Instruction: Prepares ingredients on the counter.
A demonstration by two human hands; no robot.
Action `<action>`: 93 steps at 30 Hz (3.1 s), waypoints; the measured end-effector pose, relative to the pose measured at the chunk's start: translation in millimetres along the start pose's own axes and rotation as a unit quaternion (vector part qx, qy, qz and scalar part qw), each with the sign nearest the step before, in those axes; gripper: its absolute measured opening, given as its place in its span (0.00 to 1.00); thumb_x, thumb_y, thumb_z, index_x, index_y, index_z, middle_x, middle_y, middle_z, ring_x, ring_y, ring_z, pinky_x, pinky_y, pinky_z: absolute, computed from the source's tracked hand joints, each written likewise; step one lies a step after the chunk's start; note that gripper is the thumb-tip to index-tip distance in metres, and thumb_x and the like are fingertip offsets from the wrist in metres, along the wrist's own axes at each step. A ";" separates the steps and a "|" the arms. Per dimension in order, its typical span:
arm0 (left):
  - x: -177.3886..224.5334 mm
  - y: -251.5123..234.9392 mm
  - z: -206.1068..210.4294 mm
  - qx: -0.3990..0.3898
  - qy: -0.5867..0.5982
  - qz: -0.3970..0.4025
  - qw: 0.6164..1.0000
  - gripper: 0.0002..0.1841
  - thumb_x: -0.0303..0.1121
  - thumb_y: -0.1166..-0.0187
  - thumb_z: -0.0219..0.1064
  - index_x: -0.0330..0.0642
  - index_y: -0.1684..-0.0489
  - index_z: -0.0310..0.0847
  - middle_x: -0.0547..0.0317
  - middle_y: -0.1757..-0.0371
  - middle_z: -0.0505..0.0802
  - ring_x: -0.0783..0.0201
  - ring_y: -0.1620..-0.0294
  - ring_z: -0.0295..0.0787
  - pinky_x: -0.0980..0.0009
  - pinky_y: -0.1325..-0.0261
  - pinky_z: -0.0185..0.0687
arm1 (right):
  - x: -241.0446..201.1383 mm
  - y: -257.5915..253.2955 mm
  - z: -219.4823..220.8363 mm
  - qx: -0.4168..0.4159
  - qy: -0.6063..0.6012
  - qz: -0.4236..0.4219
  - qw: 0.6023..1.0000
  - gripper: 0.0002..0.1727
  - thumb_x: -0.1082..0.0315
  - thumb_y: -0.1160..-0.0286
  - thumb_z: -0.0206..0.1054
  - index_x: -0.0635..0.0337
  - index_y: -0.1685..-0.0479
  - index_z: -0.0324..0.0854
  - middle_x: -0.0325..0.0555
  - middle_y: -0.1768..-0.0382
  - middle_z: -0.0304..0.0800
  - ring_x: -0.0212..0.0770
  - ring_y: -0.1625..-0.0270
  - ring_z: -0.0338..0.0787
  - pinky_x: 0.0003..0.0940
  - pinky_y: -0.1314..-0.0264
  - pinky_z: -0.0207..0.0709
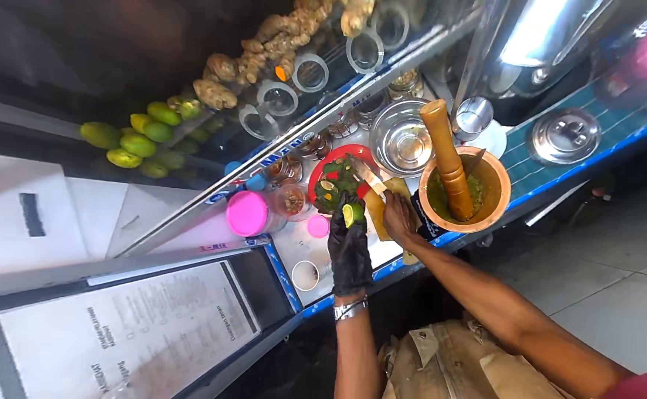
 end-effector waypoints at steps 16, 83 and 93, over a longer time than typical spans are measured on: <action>-98.4 46.6 -8.6 0.156 -0.164 -0.025 0.974 0.34 0.14 0.37 0.75 0.36 0.24 0.75 0.48 0.33 0.89 0.60 0.44 0.91 0.65 0.45 0.91 | 11.2 3.6 -18.7 0.023 0.053 -0.040 0.998 0.28 0.76 0.26 0.64 0.67 0.22 0.73 0.67 0.36 0.83 0.64 0.32 0.85 0.53 0.31 0.81; -135.8 32.9 -36.3 0.123 -0.474 -0.061 0.870 0.18 0.36 0.14 0.65 0.47 0.28 0.83 0.52 0.33 0.91 0.54 0.35 0.89 0.51 0.30 0.81 | 58.1 117.9 -13.6 -0.192 0.161 0.024 0.968 0.44 0.66 0.16 0.58 0.30 0.02 0.41 0.63 0.40 0.83 0.58 0.66 0.91 0.54 0.64 0.85; -139.4 33.4 -50.3 0.096 -0.452 -0.062 0.885 0.22 0.35 0.12 0.60 0.49 0.20 0.75 0.51 0.30 0.88 0.55 0.34 0.88 0.52 0.30 0.82 | 59.9 92.1 -32.5 -0.154 0.037 -0.013 0.987 0.36 0.64 0.09 0.53 0.35 0.03 0.48 0.57 0.47 0.91 0.59 0.56 0.93 0.61 0.59 0.85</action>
Point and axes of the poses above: each hand's wrist, its own y-axis away from the middle knuckle, its own z-axis out of the palm, x = y × z, the point moved 1 cm from there along -y, towards the middle knuckle
